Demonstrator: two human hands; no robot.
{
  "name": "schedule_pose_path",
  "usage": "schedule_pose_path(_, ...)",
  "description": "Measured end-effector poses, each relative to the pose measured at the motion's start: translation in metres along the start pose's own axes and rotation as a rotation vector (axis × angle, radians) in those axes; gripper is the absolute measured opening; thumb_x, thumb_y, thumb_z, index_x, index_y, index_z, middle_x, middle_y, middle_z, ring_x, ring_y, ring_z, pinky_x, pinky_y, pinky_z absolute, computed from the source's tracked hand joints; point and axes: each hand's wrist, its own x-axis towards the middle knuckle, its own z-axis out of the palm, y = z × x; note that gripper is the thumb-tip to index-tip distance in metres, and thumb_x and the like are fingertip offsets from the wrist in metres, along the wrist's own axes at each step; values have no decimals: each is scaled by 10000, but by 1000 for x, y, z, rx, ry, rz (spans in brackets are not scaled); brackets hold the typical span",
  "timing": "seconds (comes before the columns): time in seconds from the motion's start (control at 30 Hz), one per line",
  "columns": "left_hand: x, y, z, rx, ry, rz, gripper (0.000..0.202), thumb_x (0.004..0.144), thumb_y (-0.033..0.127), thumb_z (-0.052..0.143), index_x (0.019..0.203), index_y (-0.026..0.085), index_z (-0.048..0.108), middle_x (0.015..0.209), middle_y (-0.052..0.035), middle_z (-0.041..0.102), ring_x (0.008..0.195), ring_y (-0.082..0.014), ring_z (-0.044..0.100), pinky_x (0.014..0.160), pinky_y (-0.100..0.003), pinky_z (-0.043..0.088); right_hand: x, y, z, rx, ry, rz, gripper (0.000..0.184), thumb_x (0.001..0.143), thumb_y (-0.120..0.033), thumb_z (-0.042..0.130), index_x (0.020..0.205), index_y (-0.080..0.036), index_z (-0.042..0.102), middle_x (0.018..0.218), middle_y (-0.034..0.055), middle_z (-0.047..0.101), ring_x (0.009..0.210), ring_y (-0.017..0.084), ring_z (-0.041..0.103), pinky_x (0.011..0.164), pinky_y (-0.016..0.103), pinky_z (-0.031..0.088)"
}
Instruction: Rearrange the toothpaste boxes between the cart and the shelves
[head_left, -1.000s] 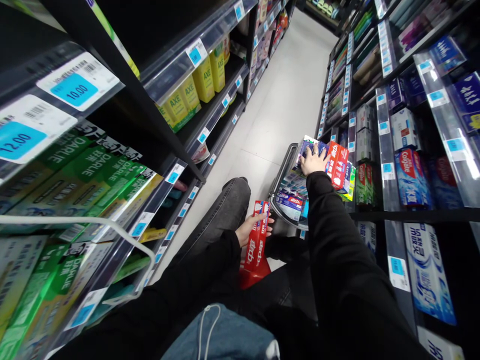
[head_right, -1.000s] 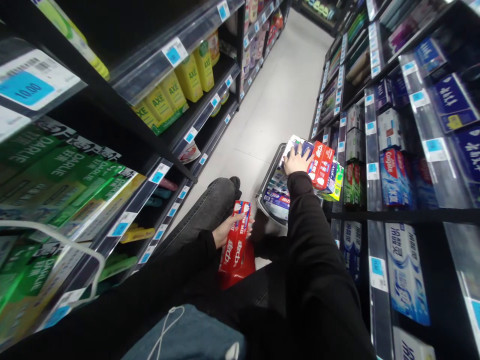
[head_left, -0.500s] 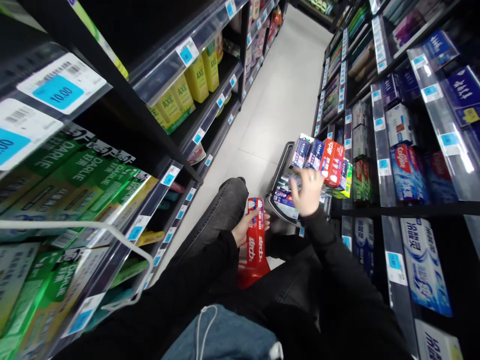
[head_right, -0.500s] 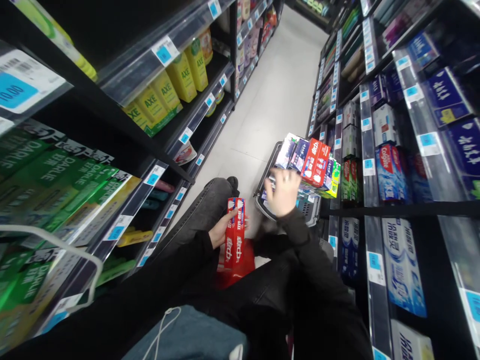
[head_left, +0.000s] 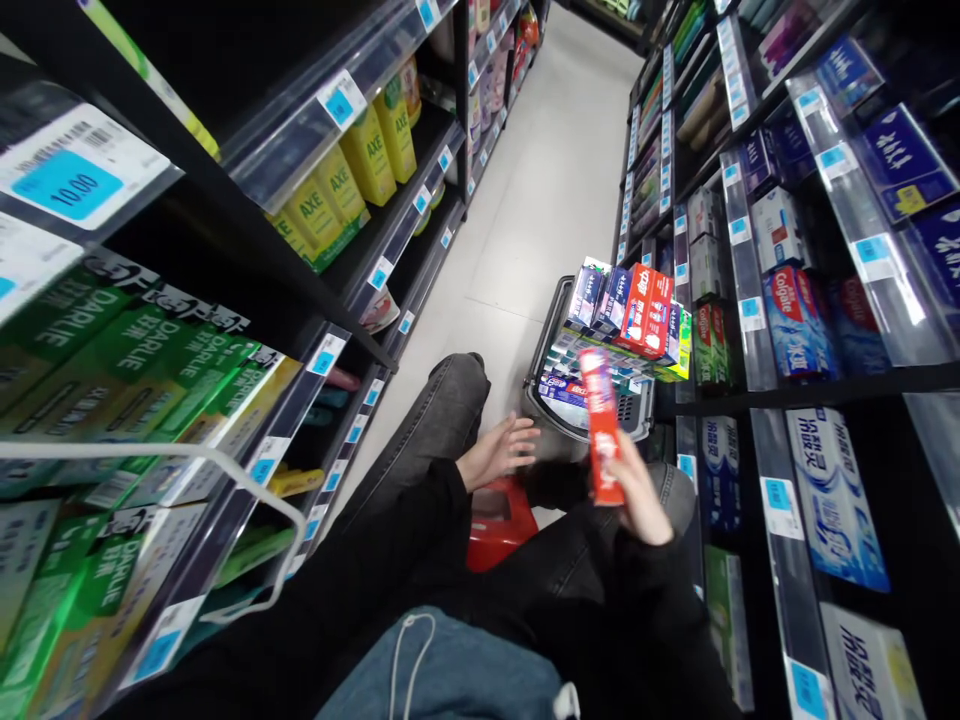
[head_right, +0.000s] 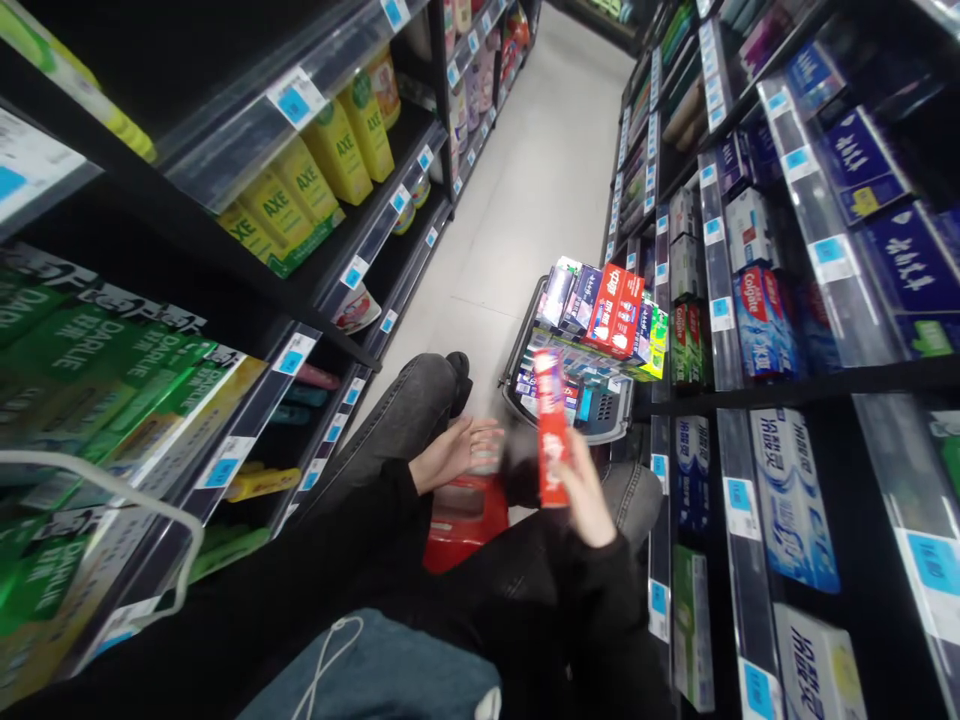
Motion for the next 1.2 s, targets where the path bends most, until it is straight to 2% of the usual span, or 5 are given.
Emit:
schedule_pose_path(0.17,1,1,-3,87,23,-12,320,931,404,510,1040,130,635,1104,-99,628,758,-135,611,729,-297,547,79,-24,-103,-371,570,125,667,781,-572,546,1320,-190,460,1267,125,601,1138,283,571,998,439,445)
schedule_pose_path(0.3,1,1,-3,97,50,-9,330,919,417,518,1036,133,637,1093,-97,628,749,-139,609,718,-300,544,151,-33,-135,-679,624,291,579,813,-483,544,1270,-133,490,1246,190,600,1115,303,582,990,432,431)
schedule_pose_path(0.63,1,5,-3,69,120,4,296,943,369,466,1006,134,634,1051,-79,635,724,-133,617,700,-292,539,230,-20,-141,-820,588,256,491,876,-391,442,1218,-48,523,1216,251,566,1149,326,533,1021,442,386)
schedule_pose_path(1.0,3,3,-3,65,137,-10,275,920,349,482,1003,137,636,1057,-84,643,721,-136,613,697,-293,536,236,-16,-128,-841,633,217,486,908,-408,401,1262,-89,498,1237,229,539,1136,318,525,1029,455,363)
schedule_pose_path(1.2,5,5,-4,98,134,-4,280,926,357,453,1016,140,605,1058,-76,631,716,-123,604,693,-270,525,222,-41,-132,-719,736,209,452,880,-344,424,1202,-62,570,1230,235,565,1149,283,526,1038,399,367)
